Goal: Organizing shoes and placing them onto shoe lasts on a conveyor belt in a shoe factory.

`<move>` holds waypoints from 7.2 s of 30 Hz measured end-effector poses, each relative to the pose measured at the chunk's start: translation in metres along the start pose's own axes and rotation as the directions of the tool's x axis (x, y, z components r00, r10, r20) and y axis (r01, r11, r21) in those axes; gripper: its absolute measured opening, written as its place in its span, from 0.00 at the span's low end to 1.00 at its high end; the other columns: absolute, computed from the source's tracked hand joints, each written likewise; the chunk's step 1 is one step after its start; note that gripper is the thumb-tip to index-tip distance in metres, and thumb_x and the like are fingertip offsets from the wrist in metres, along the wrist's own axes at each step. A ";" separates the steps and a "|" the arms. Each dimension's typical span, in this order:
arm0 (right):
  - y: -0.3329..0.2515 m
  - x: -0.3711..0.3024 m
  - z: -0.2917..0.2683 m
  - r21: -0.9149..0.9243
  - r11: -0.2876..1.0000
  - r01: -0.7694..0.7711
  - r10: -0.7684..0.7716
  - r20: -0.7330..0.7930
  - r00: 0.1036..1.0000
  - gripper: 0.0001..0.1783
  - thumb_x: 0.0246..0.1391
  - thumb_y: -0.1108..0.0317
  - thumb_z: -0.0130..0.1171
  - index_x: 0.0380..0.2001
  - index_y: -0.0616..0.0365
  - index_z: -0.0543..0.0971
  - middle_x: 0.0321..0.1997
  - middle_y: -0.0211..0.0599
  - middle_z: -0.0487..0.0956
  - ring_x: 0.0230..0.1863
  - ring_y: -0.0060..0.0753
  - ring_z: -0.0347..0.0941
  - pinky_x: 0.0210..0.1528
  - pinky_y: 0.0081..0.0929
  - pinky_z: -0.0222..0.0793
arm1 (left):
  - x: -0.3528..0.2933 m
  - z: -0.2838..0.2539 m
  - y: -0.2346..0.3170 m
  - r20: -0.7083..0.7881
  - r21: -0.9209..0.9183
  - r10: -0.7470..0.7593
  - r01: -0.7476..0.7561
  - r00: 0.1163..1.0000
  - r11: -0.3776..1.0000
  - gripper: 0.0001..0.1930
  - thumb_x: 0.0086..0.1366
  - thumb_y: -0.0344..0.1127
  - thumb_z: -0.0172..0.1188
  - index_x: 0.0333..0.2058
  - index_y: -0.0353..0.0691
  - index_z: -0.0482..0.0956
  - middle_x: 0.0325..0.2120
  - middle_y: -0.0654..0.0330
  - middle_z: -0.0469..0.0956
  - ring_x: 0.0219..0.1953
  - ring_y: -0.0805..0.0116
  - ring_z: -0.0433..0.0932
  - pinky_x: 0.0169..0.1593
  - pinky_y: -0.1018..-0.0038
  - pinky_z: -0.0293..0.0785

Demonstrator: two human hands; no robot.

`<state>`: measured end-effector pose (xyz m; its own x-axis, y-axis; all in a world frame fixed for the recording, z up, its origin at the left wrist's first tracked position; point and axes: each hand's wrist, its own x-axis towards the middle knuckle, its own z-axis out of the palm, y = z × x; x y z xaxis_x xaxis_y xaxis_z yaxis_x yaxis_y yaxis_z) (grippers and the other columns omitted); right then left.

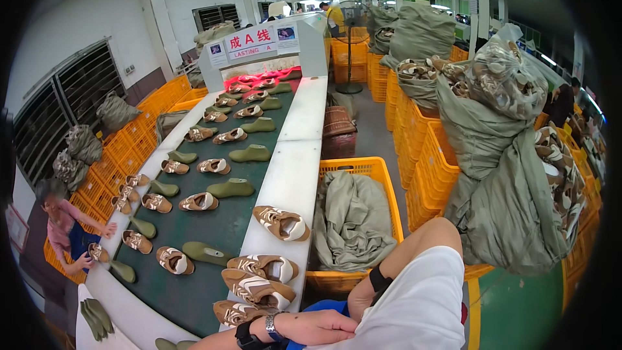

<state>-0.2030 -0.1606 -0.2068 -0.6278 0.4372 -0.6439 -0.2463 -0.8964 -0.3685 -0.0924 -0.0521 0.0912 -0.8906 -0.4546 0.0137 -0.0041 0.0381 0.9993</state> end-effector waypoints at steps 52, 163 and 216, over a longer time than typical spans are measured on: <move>-0.105 -0.060 -0.047 -0.172 0.969 0.179 -0.223 -0.283 0.933 0.20 0.49 0.50 0.52 0.41 0.50 0.75 0.39 0.30 0.77 0.39 0.28 0.72 0.42 0.25 0.67 | -0.020 0.006 0.009 -0.153 -0.503 -0.161 0.063 0.975 0.862 0.20 0.64 0.40 0.49 0.52 0.38 0.62 0.39 0.69 0.66 0.39 0.81 0.66 0.44 0.82 0.65; 0.201 -0.180 0.001 0.313 0.940 -0.132 0.098 -0.621 -0.778 0.06 0.38 0.66 0.53 0.17 0.55 0.77 0.19 0.40 0.75 0.23 0.39 0.73 0.26 0.32 0.68 | -0.057 0.036 0.007 -0.460 -0.089 -0.115 0.084 0.880 0.993 0.20 0.65 0.46 0.42 0.30 0.32 0.70 0.23 0.61 0.71 0.26 0.75 0.65 0.33 0.74 0.65; -0.355 -0.102 -0.098 -0.617 0.677 -0.400 -0.627 -0.769 0.125 0.35 0.50 0.51 0.52 0.59 0.43 0.52 0.26 0.49 0.76 0.29 0.51 0.73 0.31 0.42 0.67 | -0.110 0.138 -0.018 -0.591 0.215 0.164 -0.041 0.790 0.976 0.22 0.64 0.43 0.46 0.17 0.29 0.63 0.11 0.64 0.57 0.17 0.75 0.56 0.23 0.73 0.56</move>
<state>0.0211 0.1203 -0.0764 0.6439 0.6727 -0.3645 0.5405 -0.7371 -0.4056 -0.0576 0.1200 0.0663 -0.4353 -0.8788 0.1956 -0.0652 0.2475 0.9667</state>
